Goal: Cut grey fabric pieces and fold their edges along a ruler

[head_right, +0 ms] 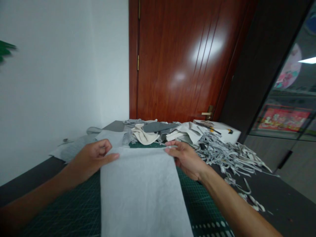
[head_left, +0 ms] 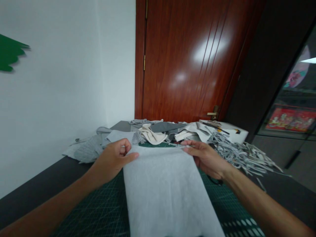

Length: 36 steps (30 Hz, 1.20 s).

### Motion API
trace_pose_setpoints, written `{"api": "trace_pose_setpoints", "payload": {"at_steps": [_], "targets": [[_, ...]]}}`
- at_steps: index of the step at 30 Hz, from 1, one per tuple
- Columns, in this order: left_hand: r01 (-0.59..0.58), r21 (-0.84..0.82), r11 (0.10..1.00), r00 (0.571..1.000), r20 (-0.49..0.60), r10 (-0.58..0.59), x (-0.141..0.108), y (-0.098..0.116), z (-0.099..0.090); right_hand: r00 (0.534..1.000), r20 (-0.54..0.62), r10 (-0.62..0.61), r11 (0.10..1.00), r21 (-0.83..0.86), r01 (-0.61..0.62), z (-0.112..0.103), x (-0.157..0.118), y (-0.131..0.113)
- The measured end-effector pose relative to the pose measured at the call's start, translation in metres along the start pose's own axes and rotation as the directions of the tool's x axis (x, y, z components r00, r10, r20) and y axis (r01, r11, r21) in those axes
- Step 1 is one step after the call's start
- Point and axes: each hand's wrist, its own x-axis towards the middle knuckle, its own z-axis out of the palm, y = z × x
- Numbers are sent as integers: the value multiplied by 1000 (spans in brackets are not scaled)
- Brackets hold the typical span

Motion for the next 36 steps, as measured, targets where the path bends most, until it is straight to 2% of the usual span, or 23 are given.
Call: {"api": "trace_pose_setpoints", "payload": {"at_steps": [2, 4, 6, 8, 13, 19, 22, 26, 27, 29, 31, 33, 36], "targets": [[-15, 139, 990, 1000, 29, 11, -1, -34, 8, 992, 27, 121, 986, -121, -117, -2, 15, 33], [-10, 296, 955, 996, 85, -16, -4, -63, 17, 982, 18, 190, 963, -196, -183, -3, 30, 63], [20, 419, 908, 988, 131, -82, -7, -81, 24, 976, -6, 220, 943, -256, -214, -3, 43, 85], [47, 504, 862, 978, 154, -143, -9, -90, 29, 976, -21, 219, 930, -298, -215, -3, 53, 97], [59, 601, 797, 967, 162, -194, -8, -92, 32, 981, -24, 192, 915, -356, -187, -5, 62, 102], [49, 620, 783, 967, 166, -192, -8, -95, 34, 936, 73, 345, 833, -484, -269, -21, 59, 86], [41, 640, 767, 965, 173, -196, -6, -97, 35, 932, 92, 351, 782, -576, -238, -31, 61, 80], [7, 704, 710, 960, 194, -202, 0, -92, 32, 969, 63, 237, 686, -717, -122, -39, 63, 85], [-25, 722, 691, 970, 185, -158, 2, -87, 32, 977, 57, 207, 651, -754, -94, -38, 63, 88], [-120, 737, 665, 988, 153, 10, 3, -71, 40, 987, 54, 150, 579, -814, -44, -35, 61, 93], [-225, 672, 705, 974, 147, 170, 1, -48, 55, 993, 64, 103, 520, -854, 1, -29, 58, 96], [-387, 508, 769, 919, 282, 277, -7, -26, 77, 993, 88, 82, 485, -874, 37, -25, 56, 96], [-485, 332, 809, 798, 546, 254, -22, -6, 107, 986, 124, 110, 476, -877, 57, -29, 55, 90]]}}
